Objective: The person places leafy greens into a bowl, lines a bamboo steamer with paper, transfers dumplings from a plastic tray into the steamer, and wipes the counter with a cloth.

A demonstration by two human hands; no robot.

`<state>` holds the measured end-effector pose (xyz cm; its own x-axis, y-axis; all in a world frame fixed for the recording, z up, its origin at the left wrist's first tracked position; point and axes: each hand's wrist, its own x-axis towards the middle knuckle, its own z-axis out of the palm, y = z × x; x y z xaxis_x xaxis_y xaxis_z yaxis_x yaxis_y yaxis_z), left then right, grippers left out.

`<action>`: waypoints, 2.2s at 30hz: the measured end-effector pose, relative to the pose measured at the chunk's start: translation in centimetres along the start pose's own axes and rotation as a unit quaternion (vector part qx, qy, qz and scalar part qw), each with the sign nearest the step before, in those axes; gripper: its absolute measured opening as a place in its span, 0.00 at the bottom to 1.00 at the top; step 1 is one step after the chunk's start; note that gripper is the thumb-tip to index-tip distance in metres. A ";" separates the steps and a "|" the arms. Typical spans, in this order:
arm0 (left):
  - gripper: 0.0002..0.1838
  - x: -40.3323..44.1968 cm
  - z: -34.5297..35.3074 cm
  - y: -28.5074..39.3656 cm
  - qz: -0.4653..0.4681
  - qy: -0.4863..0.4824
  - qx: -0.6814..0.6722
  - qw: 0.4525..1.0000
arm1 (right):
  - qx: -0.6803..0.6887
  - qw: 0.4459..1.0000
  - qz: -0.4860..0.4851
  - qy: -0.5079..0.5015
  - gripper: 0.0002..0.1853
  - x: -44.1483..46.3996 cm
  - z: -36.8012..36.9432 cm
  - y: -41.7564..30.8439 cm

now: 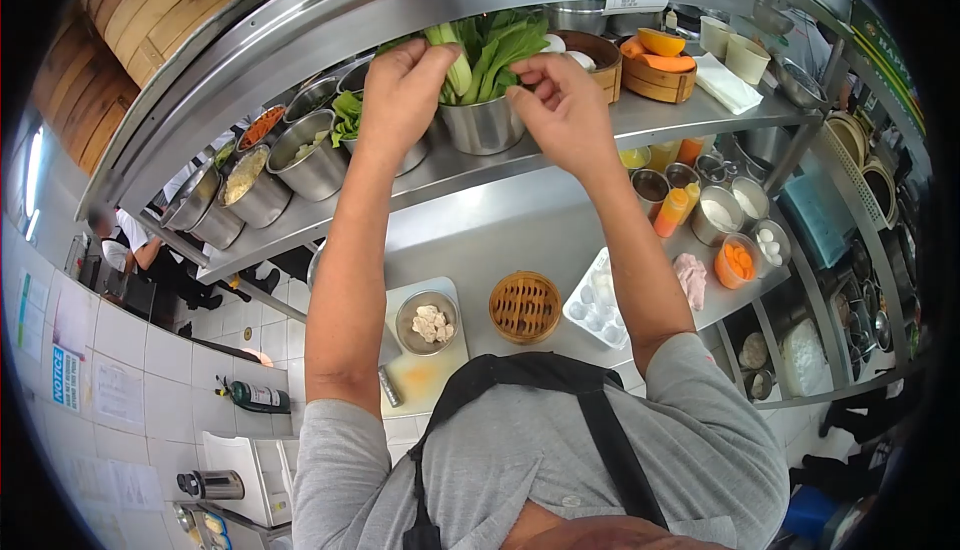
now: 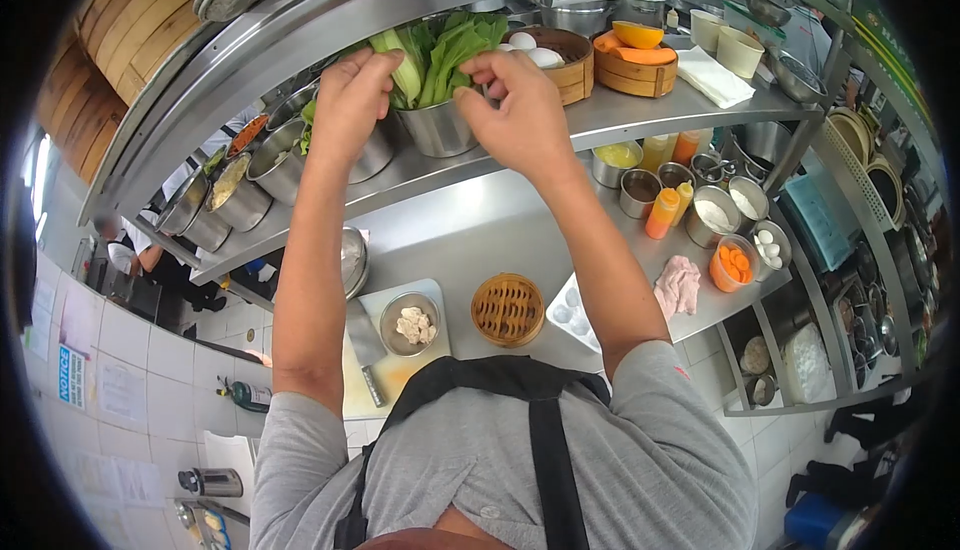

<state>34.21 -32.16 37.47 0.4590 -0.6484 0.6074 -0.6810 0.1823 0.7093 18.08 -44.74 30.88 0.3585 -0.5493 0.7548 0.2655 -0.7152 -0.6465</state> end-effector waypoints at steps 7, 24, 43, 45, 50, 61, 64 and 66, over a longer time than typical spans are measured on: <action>0.16 -4.4 -2.8 -0.7 -0.114 -0.086 -0.257 0.956 | -0.217 0.962 -0.159 -0.044 0.12 -0.3 -0.1 0.1; 0.10 -33.4 -4.7 -19.9 -0.346 0.105 -0.206 0.910 | -0.266 0.951 -0.127 -0.091 0.11 -0.6 0.2 -1.5; 0.61 -45.5 -2.5 -25.1 -0.514 0.063 -0.035 0.855 | -0.312 0.917 -0.241 -0.062 0.16 2.0 -4.8 -7.2; 0.61 -44.0 -2.1 -24.4 -0.544 0.121 -0.090 0.826 | -0.313 0.925 -0.207 -0.063 0.17 2.6 -4.6 -7.3; 0.59 -43.6 -2.2 -26.1 -0.558 0.216 -0.122 0.792 | -0.356 0.924 -0.112 -0.086 0.20 4.7 -4.4 -6.2; 0.22 -42.5 -2.5 -24.9 -0.330 0.058 0.326 0.884 | -0.023 0.986 0.156 -0.054 0.33 8.3 -3.4 2.1; 0.18 -43.1 -2.4 -25.8 -0.354 0.074 0.287 0.887 | -0.402 0.910 -0.036 -0.092 0.30 9.5 -5.0 6.2; 0.16 -43.2 -2.5 -25.7 -0.358 0.114 0.250 0.892 | -0.374 0.918 -0.066 -0.117 0.26 12.5 -6.6 11.9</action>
<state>33.31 -6.99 -6.16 0.9439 -0.2891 0.1596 -0.3099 -0.6087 0.7304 19.81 -62.94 33.34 0.5734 -0.3909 0.7200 -0.3360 -0.9137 -0.2286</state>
